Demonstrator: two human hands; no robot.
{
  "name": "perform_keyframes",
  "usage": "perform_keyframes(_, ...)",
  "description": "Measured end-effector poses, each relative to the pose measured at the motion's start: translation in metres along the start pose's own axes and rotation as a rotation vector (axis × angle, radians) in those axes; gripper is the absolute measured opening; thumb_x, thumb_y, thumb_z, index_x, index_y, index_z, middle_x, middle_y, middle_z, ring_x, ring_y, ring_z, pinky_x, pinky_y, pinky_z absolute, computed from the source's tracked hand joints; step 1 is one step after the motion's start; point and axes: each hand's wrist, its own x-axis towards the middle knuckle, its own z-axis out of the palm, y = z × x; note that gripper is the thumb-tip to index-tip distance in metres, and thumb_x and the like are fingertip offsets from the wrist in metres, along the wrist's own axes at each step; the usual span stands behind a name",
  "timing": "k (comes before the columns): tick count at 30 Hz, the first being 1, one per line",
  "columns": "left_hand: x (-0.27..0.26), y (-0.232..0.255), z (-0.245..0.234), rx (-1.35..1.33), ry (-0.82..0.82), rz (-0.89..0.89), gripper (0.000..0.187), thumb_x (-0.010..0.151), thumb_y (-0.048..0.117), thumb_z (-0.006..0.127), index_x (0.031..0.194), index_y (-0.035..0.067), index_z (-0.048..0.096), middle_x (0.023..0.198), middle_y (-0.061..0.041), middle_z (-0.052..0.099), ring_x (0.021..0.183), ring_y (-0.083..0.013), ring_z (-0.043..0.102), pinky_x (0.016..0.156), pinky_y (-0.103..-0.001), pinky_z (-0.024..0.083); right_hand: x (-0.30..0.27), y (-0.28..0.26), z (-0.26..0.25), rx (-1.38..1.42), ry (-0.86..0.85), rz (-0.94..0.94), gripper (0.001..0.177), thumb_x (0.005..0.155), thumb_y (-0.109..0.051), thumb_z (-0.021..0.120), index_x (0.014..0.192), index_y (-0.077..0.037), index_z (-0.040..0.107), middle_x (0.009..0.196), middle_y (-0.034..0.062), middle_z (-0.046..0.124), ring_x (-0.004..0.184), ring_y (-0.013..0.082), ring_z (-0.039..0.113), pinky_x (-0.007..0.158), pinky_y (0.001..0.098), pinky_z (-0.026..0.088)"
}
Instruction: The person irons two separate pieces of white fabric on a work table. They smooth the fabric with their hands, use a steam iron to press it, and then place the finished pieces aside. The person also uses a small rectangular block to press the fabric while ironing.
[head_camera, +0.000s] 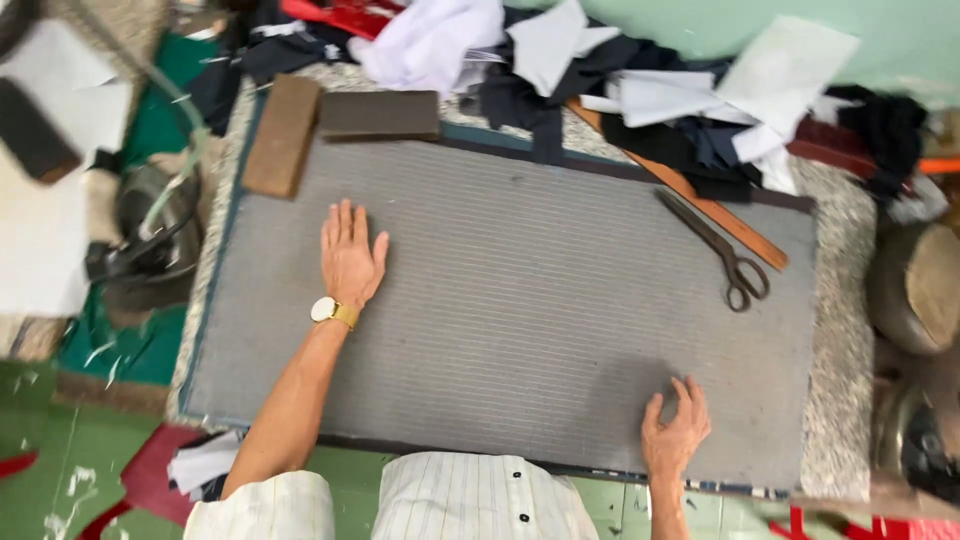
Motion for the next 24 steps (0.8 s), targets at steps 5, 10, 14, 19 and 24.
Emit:
perform_keyframes(5, 0.045, 0.033, 0.025, -0.053, -0.06, 0.03, 0.066, 0.107, 0.045, 0.044, 0.152, -0.002, 0.045, 0.159, -0.031, 0.037, 0.149, -0.048, 0.027, 0.122, -0.059, 0.02, -0.035, 0.023, -0.04, -0.07, 0.102, 0.154, 0.035, 0.098, -0.012, 0.063, 0.132, -0.007, 0.067, 0.151, 0.0199, 0.058, 0.141, 0.0368, 0.05, 0.114, 0.0549, 0.034)
perform_keyframes(10, 0.082, 0.07, 0.036, -0.106, -0.136, 0.175, 0.067, 0.108, 0.046, 0.043, 0.157, -0.001, 0.039, 0.163, -0.03, 0.03, 0.152, -0.0469, 0.023, 0.124, -0.059, 0.017, -0.058, 0.028, -0.059, -0.091, 0.104, 0.354, 0.036, 0.097, -0.013, 0.062, 0.132, -0.007, 0.068, 0.153, 0.0168, 0.056, 0.142, 0.0341, 0.048, 0.107, 0.0479, 0.04)
perform_keyframes(14, 0.111, 0.099, 0.064, -0.061, -0.035, 0.361, 0.055, 0.105, 0.037, 0.052, 0.142, -0.004, 0.055, 0.148, -0.03, 0.052, 0.141, -0.0494, 0.042, 0.115, -0.059, 0.033, -0.062, 0.012, -0.065, -0.034, 0.106, 0.464, 0.033, 0.101, -0.014, 0.06, 0.133, -0.007, 0.068, 0.152, 0.0162, 0.056, 0.14, 0.0363, 0.047, 0.105, 0.0541, 0.043)
perform_keyframes(19, 0.139, 0.172, 0.076, -0.08, -0.328, 0.414, 0.061, 0.108, 0.044, 0.038, 0.15, 0.001, 0.045, 0.158, -0.024, 0.042, 0.148, -0.0427, 0.033, 0.12, -0.056, 0.025, -0.065, 0.01, -0.056, 0.027, 0.112, 0.483, 0.03, 0.103, -0.014, 0.061, 0.133, -0.01, 0.067, 0.151, 0.0169, 0.056, 0.14, 0.0372, 0.048, 0.099, 0.0544, 0.049)
perform_keyframes(24, 0.122, 0.224, 0.083, -0.108, -0.383, 0.457, 0.063, 0.108, 0.046, 0.032, 0.152, 0.002, 0.042, 0.16, -0.027, 0.036, 0.15, -0.0434, 0.029, 0.122, -0.056, 0.024, -0.055, -0.009, -0.047, 0.113, 0.051, 0.397, 0.028, 0.103, -0.014, 0.059, 0.13, -0.014, 0.067, 0.147, 0.0113, 0.059, 0.138, 0.031, 0.052, 0.102, 0.0506, 0.05)
